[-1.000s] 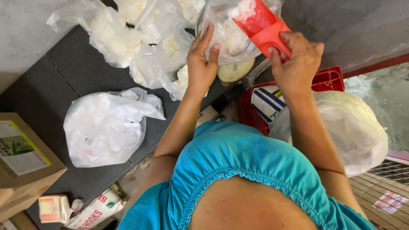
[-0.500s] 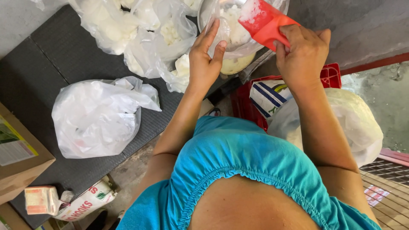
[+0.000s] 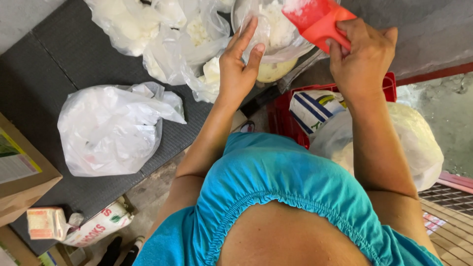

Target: Scooping lard from a large bulk bag into smaller plastic bags and containers using a red scoop.

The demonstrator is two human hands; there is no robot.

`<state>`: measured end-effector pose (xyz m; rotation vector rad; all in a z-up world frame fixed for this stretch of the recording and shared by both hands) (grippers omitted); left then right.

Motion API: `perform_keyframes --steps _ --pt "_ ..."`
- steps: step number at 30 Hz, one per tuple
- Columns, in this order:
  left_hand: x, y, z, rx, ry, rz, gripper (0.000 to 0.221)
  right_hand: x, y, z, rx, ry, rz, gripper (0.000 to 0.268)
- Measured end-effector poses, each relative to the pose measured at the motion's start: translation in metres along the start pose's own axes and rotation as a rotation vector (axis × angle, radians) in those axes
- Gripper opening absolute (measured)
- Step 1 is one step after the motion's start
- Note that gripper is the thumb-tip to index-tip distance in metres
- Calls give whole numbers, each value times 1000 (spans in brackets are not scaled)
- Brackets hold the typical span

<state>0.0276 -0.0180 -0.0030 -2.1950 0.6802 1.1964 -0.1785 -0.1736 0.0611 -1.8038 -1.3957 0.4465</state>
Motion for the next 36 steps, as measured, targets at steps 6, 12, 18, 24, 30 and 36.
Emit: perform_keyframes --steps 6,12,18,24,30,36 --pt "-2 -1 0 11 26 -24 46 18 -12 -17 -14 -21 40 26" --pt "-6 -2 -5 9 12 10 47 14 -9 -15 -38 -49 46 26" --pt "-7 1 -5 22 -8 19 46 6 -3 -12 -8 -51 48 26" --pt "-4 2 -8 20 33 16 46 -7 8 0 36 30 0 25" --pt "-7 3 -7 22 16 32 45 -7 5 -1 71 100 -19 26" --pt "-7 2 -7 26 19 40 46 -8 7 1 44 22 9 24"
Point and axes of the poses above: each hand's wrist, its own z-axis away from the middle knuckle, its own y-axis out of the palm, x = y × z, the point moved 4 cm from there along -z, towards the middle knuckle, and after that the axes turned 1 degree about x, right-handed, at the moved point
